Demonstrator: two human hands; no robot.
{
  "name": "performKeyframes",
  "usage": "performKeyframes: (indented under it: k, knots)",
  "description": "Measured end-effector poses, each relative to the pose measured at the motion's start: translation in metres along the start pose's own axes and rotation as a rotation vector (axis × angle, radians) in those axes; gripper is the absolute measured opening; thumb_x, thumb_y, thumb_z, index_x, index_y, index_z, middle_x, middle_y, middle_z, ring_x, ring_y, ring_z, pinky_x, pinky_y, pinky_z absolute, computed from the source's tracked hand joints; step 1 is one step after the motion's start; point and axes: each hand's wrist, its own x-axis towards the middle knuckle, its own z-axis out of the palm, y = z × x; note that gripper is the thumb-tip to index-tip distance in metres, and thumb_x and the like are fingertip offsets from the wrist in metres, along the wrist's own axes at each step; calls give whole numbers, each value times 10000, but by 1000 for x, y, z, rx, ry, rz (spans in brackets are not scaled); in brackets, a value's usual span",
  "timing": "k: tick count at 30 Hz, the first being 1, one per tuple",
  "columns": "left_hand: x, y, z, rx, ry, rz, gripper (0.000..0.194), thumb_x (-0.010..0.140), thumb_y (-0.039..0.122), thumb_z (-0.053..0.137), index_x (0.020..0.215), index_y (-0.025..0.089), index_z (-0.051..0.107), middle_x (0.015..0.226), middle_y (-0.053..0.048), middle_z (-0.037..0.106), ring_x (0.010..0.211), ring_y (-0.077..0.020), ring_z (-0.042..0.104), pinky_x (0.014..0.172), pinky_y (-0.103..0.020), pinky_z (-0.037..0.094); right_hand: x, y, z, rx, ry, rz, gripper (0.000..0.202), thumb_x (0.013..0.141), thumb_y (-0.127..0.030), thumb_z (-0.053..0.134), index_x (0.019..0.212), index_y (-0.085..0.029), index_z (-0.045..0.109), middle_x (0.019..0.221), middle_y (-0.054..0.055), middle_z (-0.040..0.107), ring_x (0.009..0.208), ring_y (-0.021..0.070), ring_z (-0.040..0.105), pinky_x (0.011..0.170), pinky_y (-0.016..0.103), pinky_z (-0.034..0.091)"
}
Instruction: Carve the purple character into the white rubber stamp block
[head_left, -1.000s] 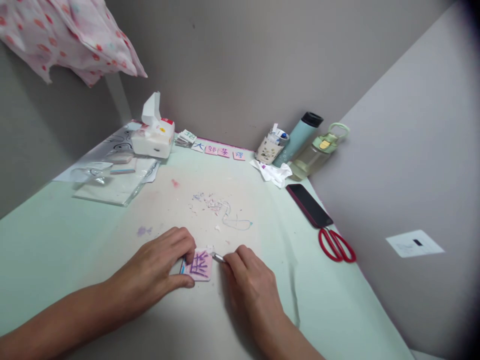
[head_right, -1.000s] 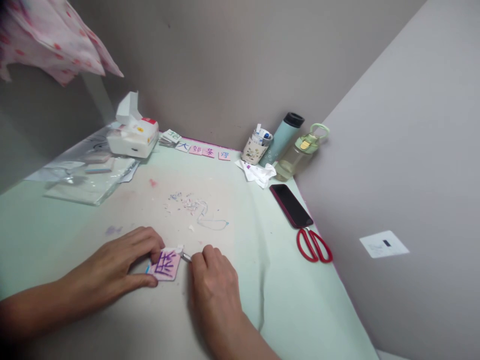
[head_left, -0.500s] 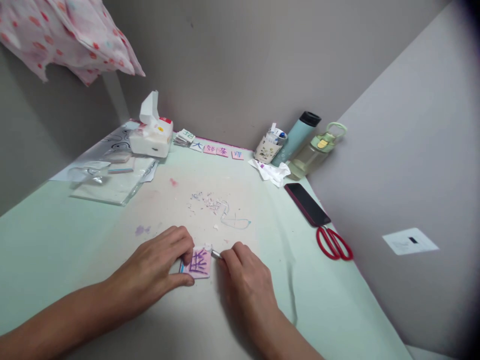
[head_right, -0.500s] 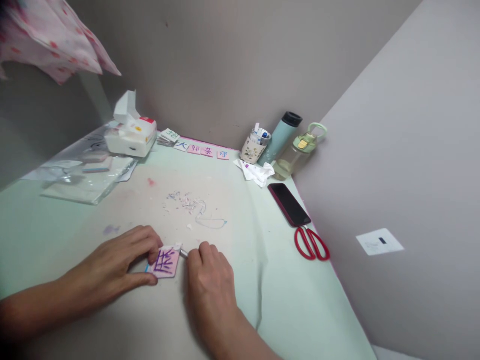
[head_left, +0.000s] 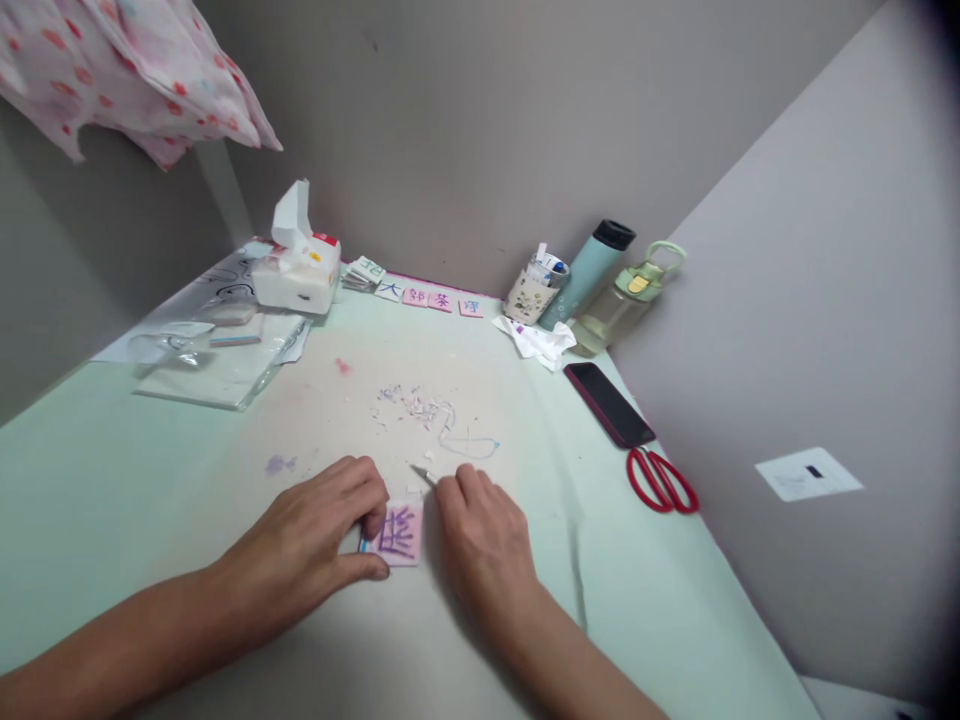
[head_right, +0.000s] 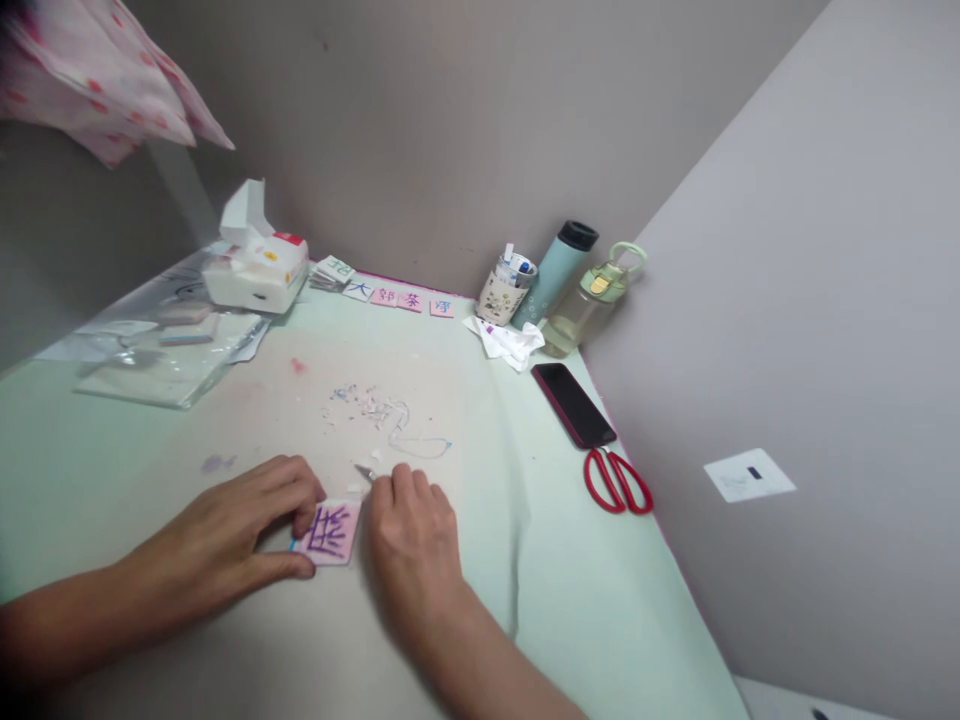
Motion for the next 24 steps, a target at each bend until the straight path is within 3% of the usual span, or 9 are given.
performKeyframes:
  k: [5, 13, 19, 24]
  knots:
    - [-3, 4, 8, -21, -33, 2, 254, 810, 143, 746, 868, 234, 516, 970, 13, 581, 915, -213, 543, 774, -315, 397, 10, 19, 3, 62, -67, 98, 238, 910, 0, 533, 803, -205, 590, 758, 16, 600, 630, 173, 534, 547, 295, 323]
    - [-1, -8, -2, -38, 13, 50, 86, 982, 208, 597, 1040, 264, 568, 1225, -24, 635, 1140, -240, 572, 949, -343, 461, 1, 32, -26, 400, -184, 198, 169, 1009, -137, 539, 918, -207, 663, 829, 10, 639, 639, 135, 573, 555, 237, 416]
    - [0, -14, -10, 3, 10, 87, 305, 1005, 243, 609, 1302, 317, 604, 1349, -39, 640, 1255, -258, 577, 1064, -369, 482, 4, 33, -30, 540, -218, 292, 185, 989, -158, 522, 989, -210, 699, 853, 23, 710, 642, 142, 597, 563, 254, 421]
    - [-4, -18, 2, 94, 47, 128, 537, 903, 268, 740, 1409, 360, 588, 1457, -52, 595, 1331, -310, 550, 1090, -397, 489, 6, 35, -30, 573, -191, 339, 181, 986, -187, 528, 982, -203, 709, 842, 26, 714, 633, 145, 602, 577, 263, 433]
